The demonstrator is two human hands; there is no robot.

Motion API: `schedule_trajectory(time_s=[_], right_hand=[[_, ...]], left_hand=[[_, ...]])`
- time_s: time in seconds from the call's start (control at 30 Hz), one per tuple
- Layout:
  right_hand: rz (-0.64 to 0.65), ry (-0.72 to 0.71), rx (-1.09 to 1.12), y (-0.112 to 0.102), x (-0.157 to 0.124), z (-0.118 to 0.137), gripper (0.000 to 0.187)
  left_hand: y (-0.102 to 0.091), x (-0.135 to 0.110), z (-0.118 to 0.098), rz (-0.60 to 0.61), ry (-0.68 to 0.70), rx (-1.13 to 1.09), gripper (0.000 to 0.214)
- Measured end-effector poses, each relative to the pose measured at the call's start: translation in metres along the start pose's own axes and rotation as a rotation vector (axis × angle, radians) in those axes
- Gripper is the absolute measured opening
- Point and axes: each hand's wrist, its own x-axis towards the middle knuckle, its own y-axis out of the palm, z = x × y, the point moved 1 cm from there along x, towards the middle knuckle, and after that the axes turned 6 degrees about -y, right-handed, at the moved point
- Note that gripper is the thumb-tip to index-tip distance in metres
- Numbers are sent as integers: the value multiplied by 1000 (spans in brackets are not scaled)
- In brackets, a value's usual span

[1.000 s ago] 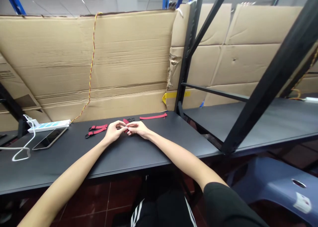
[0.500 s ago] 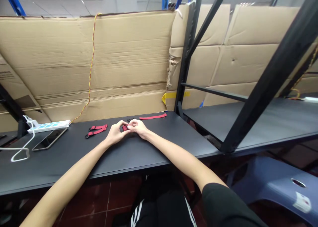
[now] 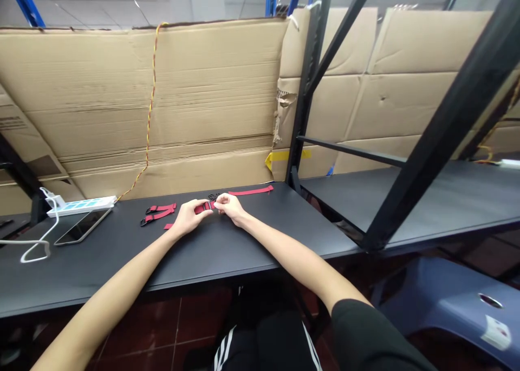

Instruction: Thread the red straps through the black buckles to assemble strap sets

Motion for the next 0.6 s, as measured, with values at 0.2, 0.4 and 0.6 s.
schedule_trajectory(time_s=[0.2, 0.4, 0.6], right_hand=[[58, -34, -96, -4, 2, -6, 26], [-10, -3, -393, -9, 12, -8, 15], [-225, 56, -980, -43, 15, 13, 18]], left_hand=[[3, -3, 5, 76, -24, -24, 46], [4, -4, 6, 64, -64, 56, 44], [3, -3, 16, 126, -89, 322, 33]])
